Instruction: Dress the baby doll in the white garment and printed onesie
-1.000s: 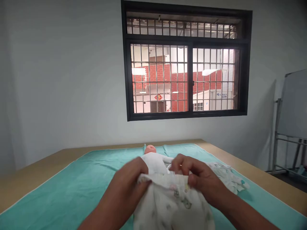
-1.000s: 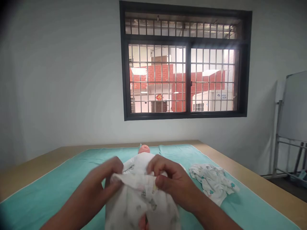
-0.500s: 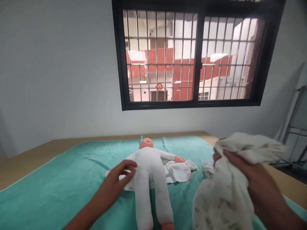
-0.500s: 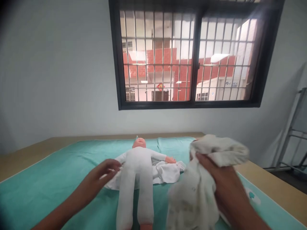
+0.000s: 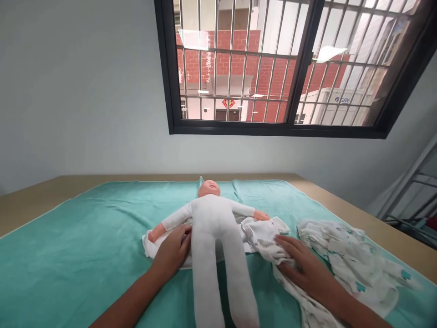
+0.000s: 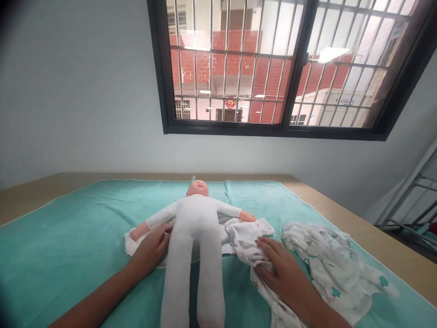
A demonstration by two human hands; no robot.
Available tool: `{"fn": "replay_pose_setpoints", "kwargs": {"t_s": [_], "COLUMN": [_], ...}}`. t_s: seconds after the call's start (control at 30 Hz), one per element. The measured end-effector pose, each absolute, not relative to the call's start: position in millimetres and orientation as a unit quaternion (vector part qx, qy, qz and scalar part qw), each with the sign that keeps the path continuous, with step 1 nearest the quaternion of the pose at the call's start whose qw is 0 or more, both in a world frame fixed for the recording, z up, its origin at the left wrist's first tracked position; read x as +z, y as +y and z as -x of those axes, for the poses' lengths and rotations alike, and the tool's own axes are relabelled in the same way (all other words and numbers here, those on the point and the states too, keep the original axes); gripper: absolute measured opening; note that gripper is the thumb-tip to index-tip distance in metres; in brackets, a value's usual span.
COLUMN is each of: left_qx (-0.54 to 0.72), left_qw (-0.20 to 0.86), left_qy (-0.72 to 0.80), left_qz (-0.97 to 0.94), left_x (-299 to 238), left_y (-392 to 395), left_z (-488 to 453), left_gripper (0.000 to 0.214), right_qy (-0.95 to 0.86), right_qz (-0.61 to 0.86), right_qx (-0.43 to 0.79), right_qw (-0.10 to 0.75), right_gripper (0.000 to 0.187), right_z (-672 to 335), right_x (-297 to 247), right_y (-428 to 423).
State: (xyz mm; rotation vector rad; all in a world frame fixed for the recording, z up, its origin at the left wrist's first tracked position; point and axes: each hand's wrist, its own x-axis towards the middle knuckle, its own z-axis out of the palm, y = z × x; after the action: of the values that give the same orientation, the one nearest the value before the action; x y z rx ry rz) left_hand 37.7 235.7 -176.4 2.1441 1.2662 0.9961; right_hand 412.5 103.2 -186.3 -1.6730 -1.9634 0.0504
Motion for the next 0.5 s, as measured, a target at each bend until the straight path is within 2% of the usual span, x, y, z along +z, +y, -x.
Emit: {"fn": "replay_pose_setpoints", "kwargs": {"t_s": [0.1, 0.2, 0.37, 0.5], "left_qx": [0.416, 0.467, 0.472, 0.475], "left_qw": [0.294, 0.433, 0.685, 0.746], "left_qy": [0.462, 0.468, 0.382, 0.278], "left_qz": [-0.726, -0.612, -0.403, -0.374], "left_x": [-173, -170, -160, -164], "left_y": [235, 230, 209, 207], "left_z": [-38, -46, -67, -75], "left_gripper": [0.037, 0.043, 0.065, 0.090], "right_qy": [-0.665, -0.640, -0.618, -0.633], "right_qz": [0.652, 0.634, 0.644, 0.594], "right_qx": [0.049, 0.133, 0.311, 0.404], "right_qw": [0.360, 0.413, 0.325, 0.288], "right_gripper": [0.043, 0.040, 0.058, 0.065], "right_z": [-401, -379, -336, -309], "right_x": [-160, -133, -115, -114], "right_y": [120, 175, 296, 341]}}
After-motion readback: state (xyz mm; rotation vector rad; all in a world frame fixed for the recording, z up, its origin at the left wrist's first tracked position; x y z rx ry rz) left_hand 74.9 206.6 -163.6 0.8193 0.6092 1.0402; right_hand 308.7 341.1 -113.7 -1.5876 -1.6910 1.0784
